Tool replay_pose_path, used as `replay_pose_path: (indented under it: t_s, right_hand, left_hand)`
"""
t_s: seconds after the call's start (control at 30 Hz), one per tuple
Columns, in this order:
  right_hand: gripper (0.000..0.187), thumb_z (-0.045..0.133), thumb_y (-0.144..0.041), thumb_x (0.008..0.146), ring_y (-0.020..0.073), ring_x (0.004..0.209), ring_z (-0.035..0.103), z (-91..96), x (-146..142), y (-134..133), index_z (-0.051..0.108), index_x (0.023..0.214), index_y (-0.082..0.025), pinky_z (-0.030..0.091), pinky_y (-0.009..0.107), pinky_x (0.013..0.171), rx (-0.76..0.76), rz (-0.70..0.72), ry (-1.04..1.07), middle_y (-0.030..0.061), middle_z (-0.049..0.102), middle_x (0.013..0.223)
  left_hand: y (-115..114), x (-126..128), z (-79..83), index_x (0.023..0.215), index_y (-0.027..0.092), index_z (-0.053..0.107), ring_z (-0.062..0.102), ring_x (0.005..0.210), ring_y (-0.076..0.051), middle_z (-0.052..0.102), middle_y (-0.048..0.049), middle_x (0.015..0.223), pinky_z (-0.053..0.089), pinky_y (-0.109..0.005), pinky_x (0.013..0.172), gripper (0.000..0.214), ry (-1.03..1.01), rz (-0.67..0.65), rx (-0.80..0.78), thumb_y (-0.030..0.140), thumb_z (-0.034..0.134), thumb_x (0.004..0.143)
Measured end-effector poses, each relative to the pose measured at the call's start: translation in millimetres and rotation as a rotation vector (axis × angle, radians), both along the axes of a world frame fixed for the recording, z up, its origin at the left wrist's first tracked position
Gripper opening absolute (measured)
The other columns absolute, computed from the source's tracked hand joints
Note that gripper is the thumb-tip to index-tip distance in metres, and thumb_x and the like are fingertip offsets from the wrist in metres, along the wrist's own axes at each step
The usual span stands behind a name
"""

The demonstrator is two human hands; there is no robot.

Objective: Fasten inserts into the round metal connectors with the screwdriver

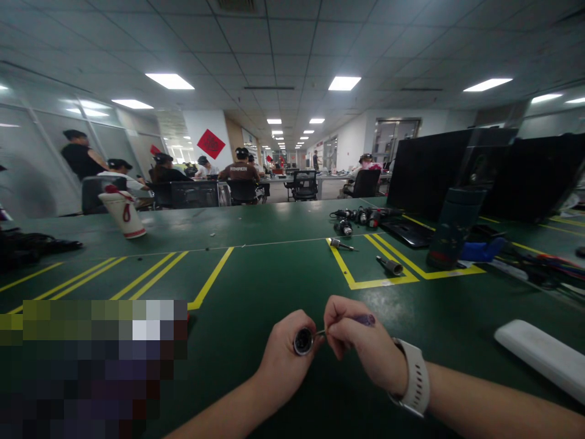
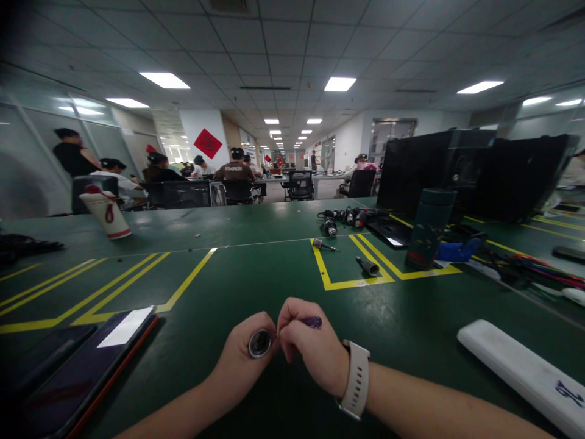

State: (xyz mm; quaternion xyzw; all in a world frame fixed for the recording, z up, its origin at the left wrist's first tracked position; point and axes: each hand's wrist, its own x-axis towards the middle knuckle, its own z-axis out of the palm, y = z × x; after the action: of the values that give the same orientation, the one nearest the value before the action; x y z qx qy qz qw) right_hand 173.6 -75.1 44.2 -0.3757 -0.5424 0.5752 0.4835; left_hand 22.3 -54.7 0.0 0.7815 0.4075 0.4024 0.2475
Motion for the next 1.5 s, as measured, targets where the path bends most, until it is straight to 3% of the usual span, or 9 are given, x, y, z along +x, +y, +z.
replay_pose_path:
  t_s: [0.2,0.33,0.57,0.67,0.8,0.87,0.93,1.13,1.5]
  right_hand:
    - [0.005,0.044,-0.019,0.057,0.007,0.032,0.034,-6.6,-2.8,7.5,0.047,0.053,-0.018,0.017,0.022,0.037,-0.081,-0.033,0.082,-0.0062,0.043,0.034]
    - [0.006,0.043,-0.021,0.058,0.0073,0.031,0.033,-10.5,-4.7,8.4,0.046,0.053,-0.018,0.018,0.023,0.038,-0.112,-0.038,0.12,-0.0064,0.041,0.034]
    - [0.003,0.045,-0.019,0.058,0.0083,0.036,0.036,-6.2,0.5,4.3,0.047,0.055,-0.019,0.022,0.022,0.04,-0.008,-0.06,0.086,-0.0061,0.044,0.039]
    - [0.004,0.047,-0.017,0.058,0.0101,0.041,0.038,0.3,3.9,-1.0,0.049,0.055,-0.019,0.026,0.023,0.042,0.111,-0.027,-0.052,-0.0055,0.043,0.042]
    - [0.011,0.043,-0.014,0.066,0.0126,0.051,0.042,7.1,4.6,-10.2,0.046,0.057,-0.019,0.031,0.026,0.051,0.489,-0.025,-0.442,-0.0033,0.044,0.052]
    - [0.012,0.043,-0.013,0.067,0.0133,0.055,0.044,8.3,3.9,-13.1,0.045,0.057,-0.019,0.032,0.027,0.055,0.593,-0.041,-0.532,-0.0024,0.045,0.056]
    - [0.012,0.042,-0.013,0.067,0.013,0.053,0.043,8.6,3.2,-13.8,0.043,0.057,-0.02,0.032,0.026,0.054,0.561,-0.037,-0.534,-0.003,0.044,0.054]
    - [0.009,0.04,-0.016,0.062,0.0118,0.043,0.038,6.5,2.2,-6.7,0.043,0.055,-0.021,0.03,0.024,0.044,0.266,-0.036,-0.342,-0.0054,0.039,0.042]
    - [0.008,0.042,-0.014,0.058,0.0099,0.04,0.037,6.5,3.9,-2.4,0.046,0.054,-0.019,0.027,0.021,0.04,0.182,-0.018,-0.198,-0.0062,0.04,0.041]
  left_hand:
    - [-0.8,0.7,-0.1,0.056,0.019,0.042,0.044,0.055,-0.011,0.045,0.0039,0.058,0.034,-0.022,0.051,0.023,0.008,-0.02,0.007,0.011,0.057,0.07]
    - [0.2,1.1,0.6,0.057,0.019,0.042,0.044,0.055,-0.011,0.045,0.004,0.059,0.034,-0.022,0.052,0.022,-0.018,-0.027,-0.013,0.011,0.057,0.071]
    - [0.2,0.8,1.5,0.057,0.019,0.044,0.044,0.055,-0.012,0.045,0.0042,0.059,0.033,-0.022,0.051,0.021,0.011,0.006,-0.06,0.016,0.059,0.071]
    - [0.3,0.6,0.3,0.06,0.019,0.047,0.045,0.056,-0.012,0.048,0.004,0.06,0.034,-0.023,0.052,0.017,0.031,0.005,-0.1,0.018,0.061,0.07]
    - [-1.1,0.9,2.8,0.064,0.019,0.052,0.049,0.059,-0.014,0.052,0.002,0.062,0.036,-0.024,0.053,0.009,0.039,-0.029,-0.121,0.017,0.06,0.069]
    - [-2.2,1.2,4.6,0.064,0.018,0.052,0.05,0.06,-0.015,0.054,0.0012,0.063,0.037,-0.025,0.054,0.009,0.04,-0.035,-0.115,0.014,0.059,0.068]
    - [-2.8,1.5,5.1,0.063,0.018,0.052,0.05,0.06,-0.015,0.054,0.0011,0.063,0.037,-0.025,0.055,0.009,0.049,-0.029,-0.097,0.013,0.058,0.068]
    - [-1.7,0.8,1.4,0.064,0.019,0.052,0.049,0.058,-0.015,0.053,0.0015,0.061,0.035,-0.025,0.053,0.012,0.086,0.028,-0.05,0.021,0.061,0.072]
    - [-2.3,1.9,2.8,0.066,0.019,0.051,0.046,0.056,-0.013,0.051,0.0033,0.061,0.035,-0.024,0.052,0.013,0.004,0.007,-0.083,0.02,0.062,0.071]
